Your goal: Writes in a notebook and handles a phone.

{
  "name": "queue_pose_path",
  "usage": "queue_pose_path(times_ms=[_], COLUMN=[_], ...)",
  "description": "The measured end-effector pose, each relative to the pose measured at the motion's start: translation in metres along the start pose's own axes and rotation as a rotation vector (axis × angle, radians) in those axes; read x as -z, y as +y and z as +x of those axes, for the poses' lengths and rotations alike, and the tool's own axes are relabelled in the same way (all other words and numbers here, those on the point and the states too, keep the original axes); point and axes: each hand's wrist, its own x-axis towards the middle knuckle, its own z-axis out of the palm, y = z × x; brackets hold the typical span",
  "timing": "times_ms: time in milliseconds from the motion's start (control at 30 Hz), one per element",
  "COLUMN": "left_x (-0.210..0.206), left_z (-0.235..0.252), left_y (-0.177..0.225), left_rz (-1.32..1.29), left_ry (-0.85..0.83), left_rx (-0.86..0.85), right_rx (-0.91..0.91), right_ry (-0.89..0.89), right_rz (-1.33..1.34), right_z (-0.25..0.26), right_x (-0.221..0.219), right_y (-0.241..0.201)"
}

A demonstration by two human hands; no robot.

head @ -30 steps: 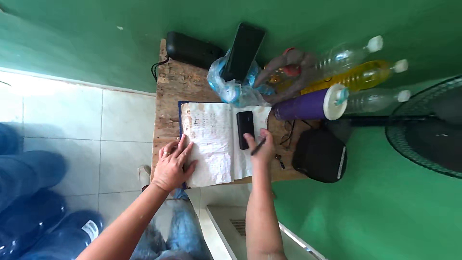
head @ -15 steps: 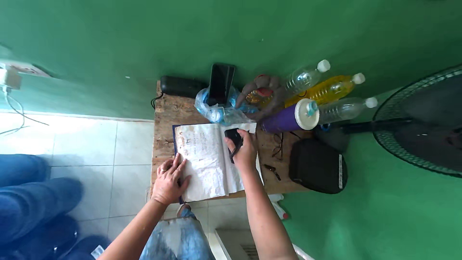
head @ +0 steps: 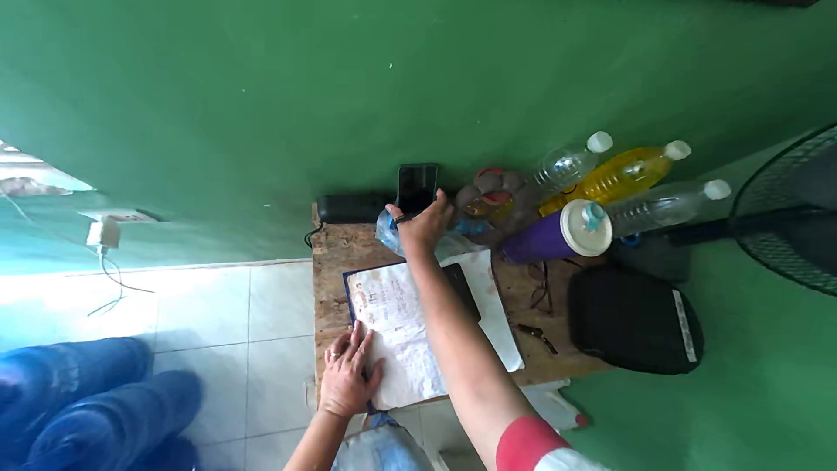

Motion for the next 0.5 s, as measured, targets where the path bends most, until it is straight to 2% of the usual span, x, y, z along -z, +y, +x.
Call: queue_pose_path(times_ms=[100,200,333,433,500], left_x=[0.001,0.002,0.020,0.070,0.105], left_z=[0.001,-0.002,0.009,0.055,0.089], left_y=[-0.001,-0.004,-0.009,0.017,0.041], left_rz=[-0.015,-0.095,-0.428,-0.621,-0.723], left_ry=[-0.005,-0.006,0.115,0.162,0.121], left_rx=[-0.004,-0.011,0.045,0.043,-0.038], right_rx=[-0.074,-0.098,0.182,0.357,0.342], right_ry=[-0.048,-0.115,-0.151,-0.402,-0.642], right_rz=[-0.082,0.078,0.559,0.946,1.200], right_z=[0.004,0.004,-0.008,-0.027,-0.043], right_x=[-0.006,0.008,0.045,0.093,0.110], right_y=[-0.008,-0.011,0.010,0.022,0.035])
